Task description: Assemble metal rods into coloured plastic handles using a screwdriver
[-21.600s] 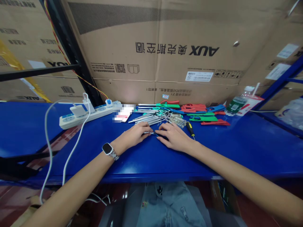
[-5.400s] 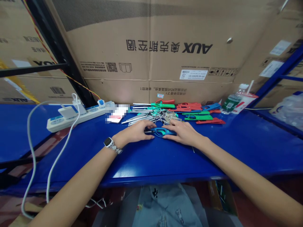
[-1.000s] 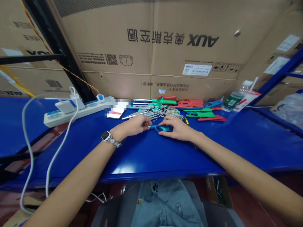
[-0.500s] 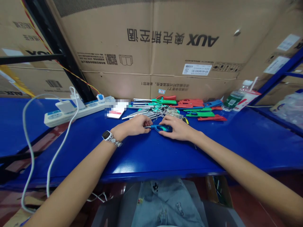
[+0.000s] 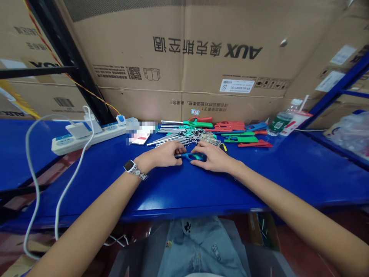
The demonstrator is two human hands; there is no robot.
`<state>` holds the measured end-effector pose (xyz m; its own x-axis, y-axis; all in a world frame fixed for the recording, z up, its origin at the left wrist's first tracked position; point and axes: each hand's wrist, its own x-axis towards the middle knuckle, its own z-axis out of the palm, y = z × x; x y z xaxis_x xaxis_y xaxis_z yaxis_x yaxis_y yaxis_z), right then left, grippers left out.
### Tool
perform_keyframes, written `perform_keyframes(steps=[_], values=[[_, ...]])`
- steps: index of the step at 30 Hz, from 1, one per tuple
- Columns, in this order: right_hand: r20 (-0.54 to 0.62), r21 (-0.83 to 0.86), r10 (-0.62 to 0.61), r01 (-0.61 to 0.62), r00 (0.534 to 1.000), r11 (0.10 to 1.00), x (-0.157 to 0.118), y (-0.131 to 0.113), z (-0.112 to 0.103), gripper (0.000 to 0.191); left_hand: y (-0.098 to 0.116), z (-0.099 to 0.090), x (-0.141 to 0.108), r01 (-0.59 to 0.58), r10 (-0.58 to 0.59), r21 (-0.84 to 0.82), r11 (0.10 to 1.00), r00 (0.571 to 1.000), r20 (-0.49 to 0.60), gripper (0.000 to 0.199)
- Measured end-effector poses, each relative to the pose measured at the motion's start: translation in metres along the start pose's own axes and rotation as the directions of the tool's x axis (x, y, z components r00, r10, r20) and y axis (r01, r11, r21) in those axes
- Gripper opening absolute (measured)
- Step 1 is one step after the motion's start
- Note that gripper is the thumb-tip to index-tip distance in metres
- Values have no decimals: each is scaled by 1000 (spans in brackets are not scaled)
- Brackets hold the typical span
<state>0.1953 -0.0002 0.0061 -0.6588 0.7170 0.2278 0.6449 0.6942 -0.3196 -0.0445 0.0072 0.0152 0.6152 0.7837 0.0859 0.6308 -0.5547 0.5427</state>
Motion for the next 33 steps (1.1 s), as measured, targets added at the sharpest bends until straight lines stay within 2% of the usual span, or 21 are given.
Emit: perform_keyframes(steps=[3,5,8,13,16,18,21,24,29,33], values=[[-24,30,-4,5,1000,1000,-1,3,4,30,5,7,2,-68,67,-32,997,996,-57,43],[-42,63,-16,19,999,998,-2,4,6,29,11,14,5,-102,102,2,995,990,-102,35],[-59,118,-39,46,998,992,-4,5,7,30,17,23,11,-98,106,60,993,983,-151,34],[-148,317,-51,96,988,943,-5,9,-2,50,16,29,13,-91,94,24,996,975,-200,44],[-211,387,74,14,975,922,-5,16,-11,28,17,31,11,-110,121,66,992,972,-202,44],[-239,302,139,-62,961,951,-8,21,-16,14,20,33,10,-123,140,94,988,969,-204,46],[-213,-11,123,-128,969,992,-16,24,-19,19,24,36,12,-129,154,144,981,972,-180,44],[-121,-264,112,-141,986,954,-25,23,-15,26,23,38,14,-128,150,149,980,977,-149,40],[-67,-419,115,-133,991,898,-30,19,-6,37,17,36,15,-102,126,146,984,977,-171,41],[-40,-472,94,-101,995,876,-27,15,-9,39,16,36,13,-90,105,91,992,977,-185,43]])
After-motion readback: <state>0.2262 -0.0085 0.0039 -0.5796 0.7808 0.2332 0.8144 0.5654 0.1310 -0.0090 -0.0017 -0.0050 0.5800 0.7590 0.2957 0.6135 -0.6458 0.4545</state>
